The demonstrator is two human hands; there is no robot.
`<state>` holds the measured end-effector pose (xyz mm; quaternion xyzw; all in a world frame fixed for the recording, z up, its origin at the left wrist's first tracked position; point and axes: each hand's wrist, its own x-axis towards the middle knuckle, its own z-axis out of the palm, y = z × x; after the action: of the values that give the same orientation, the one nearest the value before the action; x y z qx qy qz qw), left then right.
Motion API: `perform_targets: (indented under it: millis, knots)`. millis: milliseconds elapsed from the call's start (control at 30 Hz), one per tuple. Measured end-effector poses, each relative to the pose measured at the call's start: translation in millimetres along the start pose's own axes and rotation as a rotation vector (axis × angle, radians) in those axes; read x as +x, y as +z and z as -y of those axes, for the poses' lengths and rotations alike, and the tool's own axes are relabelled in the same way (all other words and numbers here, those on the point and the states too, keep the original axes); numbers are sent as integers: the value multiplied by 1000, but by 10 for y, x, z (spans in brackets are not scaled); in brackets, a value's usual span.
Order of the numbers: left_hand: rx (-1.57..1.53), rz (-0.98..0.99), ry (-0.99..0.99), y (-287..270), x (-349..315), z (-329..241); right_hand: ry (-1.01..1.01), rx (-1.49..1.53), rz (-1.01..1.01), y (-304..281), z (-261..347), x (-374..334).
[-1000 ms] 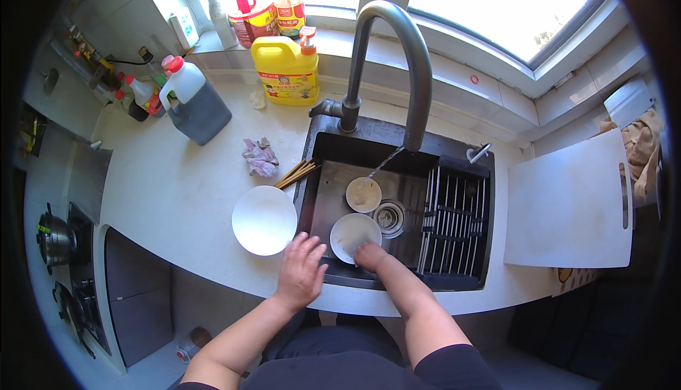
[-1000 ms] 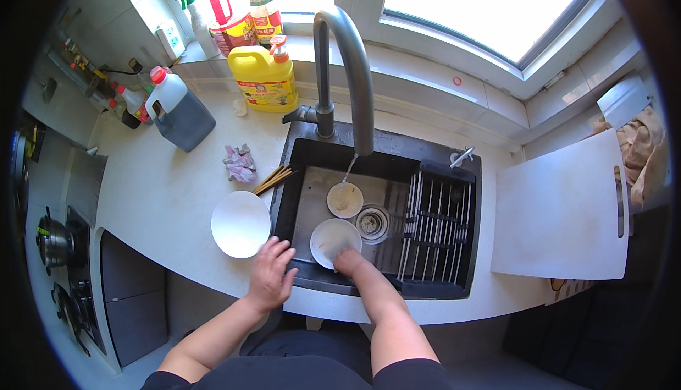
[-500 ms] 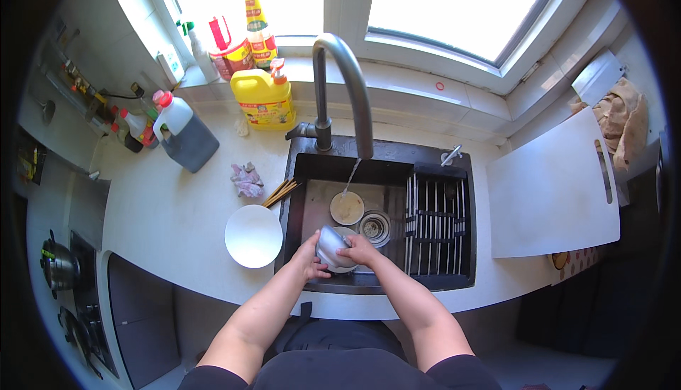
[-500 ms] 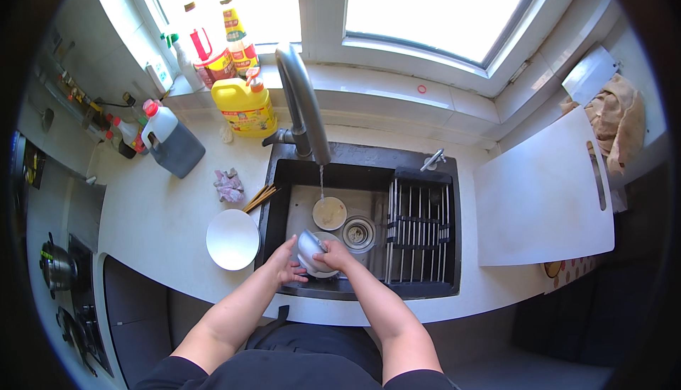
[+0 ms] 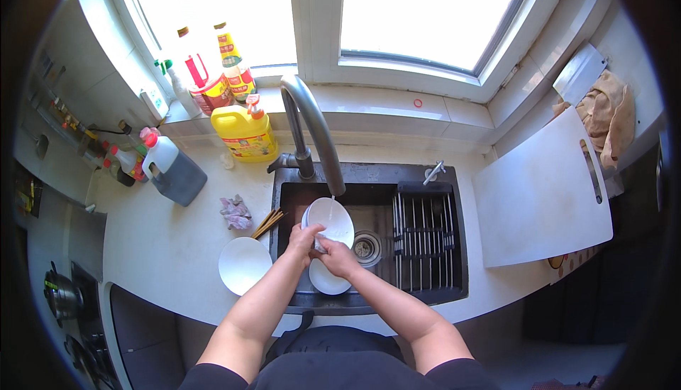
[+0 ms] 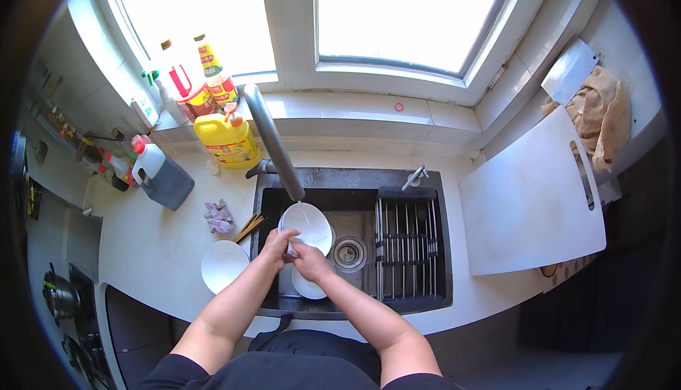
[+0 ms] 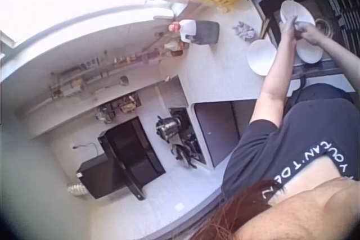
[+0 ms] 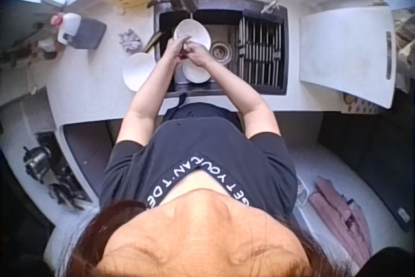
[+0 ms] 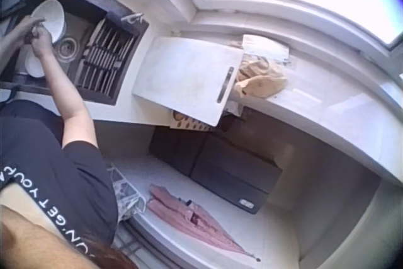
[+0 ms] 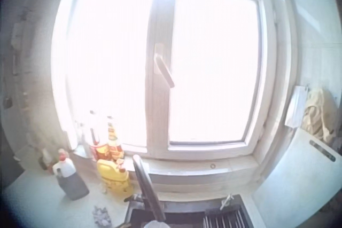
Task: The person washes chopsticks and bowls using a sponge in a kitchen sink.
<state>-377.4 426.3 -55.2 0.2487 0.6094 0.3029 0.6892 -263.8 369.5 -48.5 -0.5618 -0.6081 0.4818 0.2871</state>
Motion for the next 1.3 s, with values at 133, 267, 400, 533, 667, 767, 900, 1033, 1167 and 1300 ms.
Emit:
perform_targets:
  millis: [133,267,400,533,667,767,900,1033,1167,1300]
  knots:
    - [14,67,85,-192,167,63,-258,-514,70,-64,-368,-112]
    - [109,152,41,-141,-52,-134,-441,-1059,-114,-294,-692,-128]
    - [57,59,69,-32,-109,-84,-202,-406,-106,101,-363,-121]
    - [115,63,91,-136,-40,-79,-79,-184,-63,114,-60,-210]
    - [393,323,-141,-266,-135,-450,-589,-964,-127,-286,-588,-237]
    - [419,339,-207,-206,-213,-510,-742,-1033,-129,-339,-705,-266]
    - [142,265,40,-138,-177,-175,-288,-389,-159,112,-413,-203]
    - [21,162,143,-171,32,65,-82,-155,-266,274,-37,-133]
    - [65,236,152,-281,30,-138,-476,-530,-125,-11,-429,-142]
    - [282,384,22,-322,-17,-362,-645,-1021,-121,-378,-593,-132]
